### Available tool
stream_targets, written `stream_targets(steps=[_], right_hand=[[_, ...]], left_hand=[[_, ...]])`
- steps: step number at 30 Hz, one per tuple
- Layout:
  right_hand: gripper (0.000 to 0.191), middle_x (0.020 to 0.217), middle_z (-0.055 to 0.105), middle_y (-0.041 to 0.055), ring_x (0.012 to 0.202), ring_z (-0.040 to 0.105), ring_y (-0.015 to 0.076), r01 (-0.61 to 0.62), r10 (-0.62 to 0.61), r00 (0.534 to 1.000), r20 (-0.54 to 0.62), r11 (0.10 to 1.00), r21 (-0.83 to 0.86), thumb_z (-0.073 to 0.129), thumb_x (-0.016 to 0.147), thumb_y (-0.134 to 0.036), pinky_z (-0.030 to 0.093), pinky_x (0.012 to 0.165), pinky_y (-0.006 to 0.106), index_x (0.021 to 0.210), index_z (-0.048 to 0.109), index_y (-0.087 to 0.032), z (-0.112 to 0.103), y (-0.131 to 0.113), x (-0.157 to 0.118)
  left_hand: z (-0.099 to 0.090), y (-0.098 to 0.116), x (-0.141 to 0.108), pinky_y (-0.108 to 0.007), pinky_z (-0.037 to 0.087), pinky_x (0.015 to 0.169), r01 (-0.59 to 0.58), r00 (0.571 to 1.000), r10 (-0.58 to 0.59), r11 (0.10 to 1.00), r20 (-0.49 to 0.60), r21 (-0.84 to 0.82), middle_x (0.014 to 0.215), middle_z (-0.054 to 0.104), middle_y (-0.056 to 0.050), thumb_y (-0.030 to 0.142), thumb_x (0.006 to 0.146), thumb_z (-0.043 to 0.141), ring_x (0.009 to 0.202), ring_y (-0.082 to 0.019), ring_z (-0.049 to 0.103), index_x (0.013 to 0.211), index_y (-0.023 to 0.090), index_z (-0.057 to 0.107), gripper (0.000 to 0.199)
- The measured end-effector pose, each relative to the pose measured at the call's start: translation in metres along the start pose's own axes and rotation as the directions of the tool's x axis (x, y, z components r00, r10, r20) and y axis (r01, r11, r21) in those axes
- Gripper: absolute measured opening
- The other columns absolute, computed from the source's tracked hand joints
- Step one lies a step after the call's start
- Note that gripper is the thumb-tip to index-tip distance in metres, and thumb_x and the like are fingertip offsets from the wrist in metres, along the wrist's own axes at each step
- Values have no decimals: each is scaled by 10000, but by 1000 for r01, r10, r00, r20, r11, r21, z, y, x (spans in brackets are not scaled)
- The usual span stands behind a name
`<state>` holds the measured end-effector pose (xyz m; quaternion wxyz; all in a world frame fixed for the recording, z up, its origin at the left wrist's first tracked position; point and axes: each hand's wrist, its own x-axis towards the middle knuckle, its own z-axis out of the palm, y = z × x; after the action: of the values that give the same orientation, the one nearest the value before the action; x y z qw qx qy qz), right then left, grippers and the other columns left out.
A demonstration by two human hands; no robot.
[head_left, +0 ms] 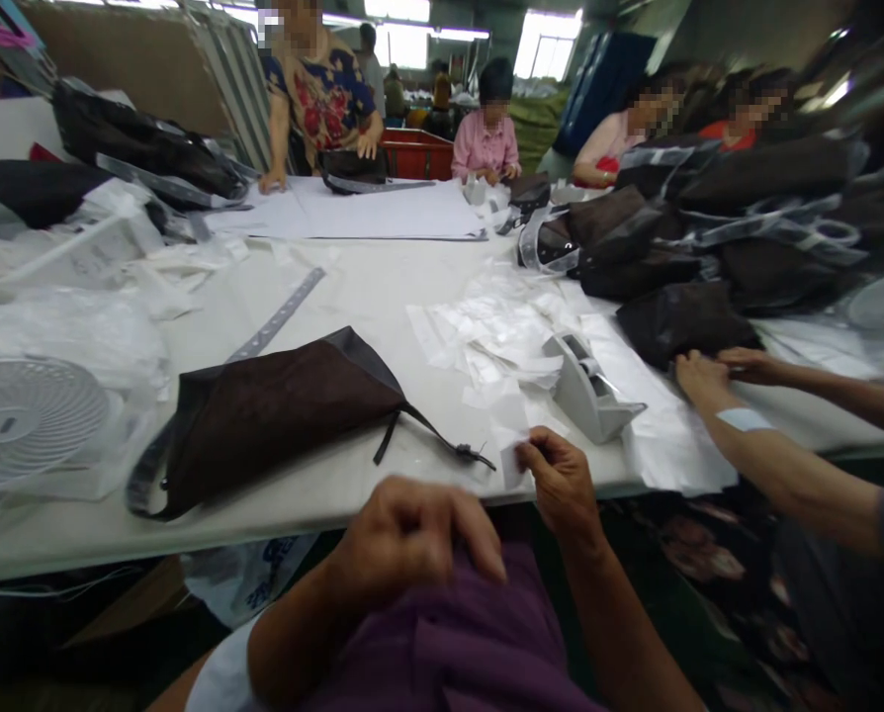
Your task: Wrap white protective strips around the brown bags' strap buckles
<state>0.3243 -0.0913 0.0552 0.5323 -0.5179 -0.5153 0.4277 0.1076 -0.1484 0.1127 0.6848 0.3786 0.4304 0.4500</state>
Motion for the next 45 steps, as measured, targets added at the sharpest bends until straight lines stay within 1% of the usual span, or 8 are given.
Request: stream_targets(steps=[3, 8, 15, 25, 29, 32, 36, 45], right_hand=[[157, 637, 491, -26, 598, 439, 106, 24, -21, 997, 69, 999, -37, 613, 810, -300, 342, 564, 229, 725, 567, -176, 4, 2, -12], [152, 692, 503, -11, 639, 454, 114, 55, -22, 976, 216, 987, -148, 583, 836, -301, 356, 580, 229, 750, 570, -177, 15, 14, -25], [173, 708, 529, 3, 671, 490, 137, 46, 18, 961, 275, 973, -228, 555, 843, -320, 391, 617, 244, 743, 569, -180, 27, 29, -44], [203, 708, 579, 11, 662, 530, 154, 20, 70, 957, 283, 953, -302, 533, 845, -352, 419, 607, 249, 754, 602, -184, 26, 31, -47], [191, 838, 649, 34, 727, 592, 174, -39, 126, 968, 215, 929, -369, 591, 815, -327, 469, 671, 283, 943, 624, -190, 22, 24, -46], [268, 958, 634, 54, 776, 600, 178, 119, -97, 992, 78, 928, -354, 625, 791, -254, 491, 712, 317, 1053, 597, -208, 23, 10, -44], [229, 1079, 597, 76, 879, 587, 202, 413, -386, 911, 147, 834, -366, 617, 791, -174, 509, 742, 356, 1011, 621, -237, 27, -14, -37], [235, 1070, 568, 83, 1024, 560, 221, 563, -392, 816, 424, 705, -432, 503, 833, -111, 493, 872, 377, 982, 635, -236, 33, -24, -22]], left_hand=[[4, -25, 43, -233, 383, 549, 12, 997, -19, 995, -73, -101, 667, 560, -33, 417, 688, 707, 579, -104, 468, 704, 160, 650, 263], [3, -52, 64, -183, 328, 515, 147, 989, -136, 928, 57, -342, 838, 578, -39, 385, 698, 714, 560, -46, 422, 1023, 150, 653, 405], [-6, -59, 68, -195, 239, 442, 39, 967, -61, 995, -248, -91, 693, 569, -11, 340, 665, 693, 465, -35, 336, 811, 115, 652, 271], [-8, -63, 65, -211, 260, 483, -48, 958, 53, 998, -281, 26, 568, 474, 40, 322, 662, 683, 495, -59, 340, 618, 144, 522, 243], [-8, -61, 62, -215, 288, 532, -94, 953, 135, 983, -272, 157, 549, 418, 59, 273, 667, 670, 529, -73, 359, 591, 162, 452, 256], [-8, -53, 56, -223, 283, 541, -96, 958, 193, 912, -211, 399, 536, 384, 63, 271, 680, 671, 531, -79, 344, 566, 167, 431, 285], [-8, -46, 51, -231, 297, 556, -101, 967, 200, 866, -155, 490, 542, 403, 61, 286, 694, 673, 537, -85, 350, 571, 167, 450, 281], [-13, -52, 49, -238, 302, 552, -97, 977, 182, 842, -110, 530, 563, 443, 58, 298, 697, 670, 552, -95, 385, 599, 171, 479, 250]])
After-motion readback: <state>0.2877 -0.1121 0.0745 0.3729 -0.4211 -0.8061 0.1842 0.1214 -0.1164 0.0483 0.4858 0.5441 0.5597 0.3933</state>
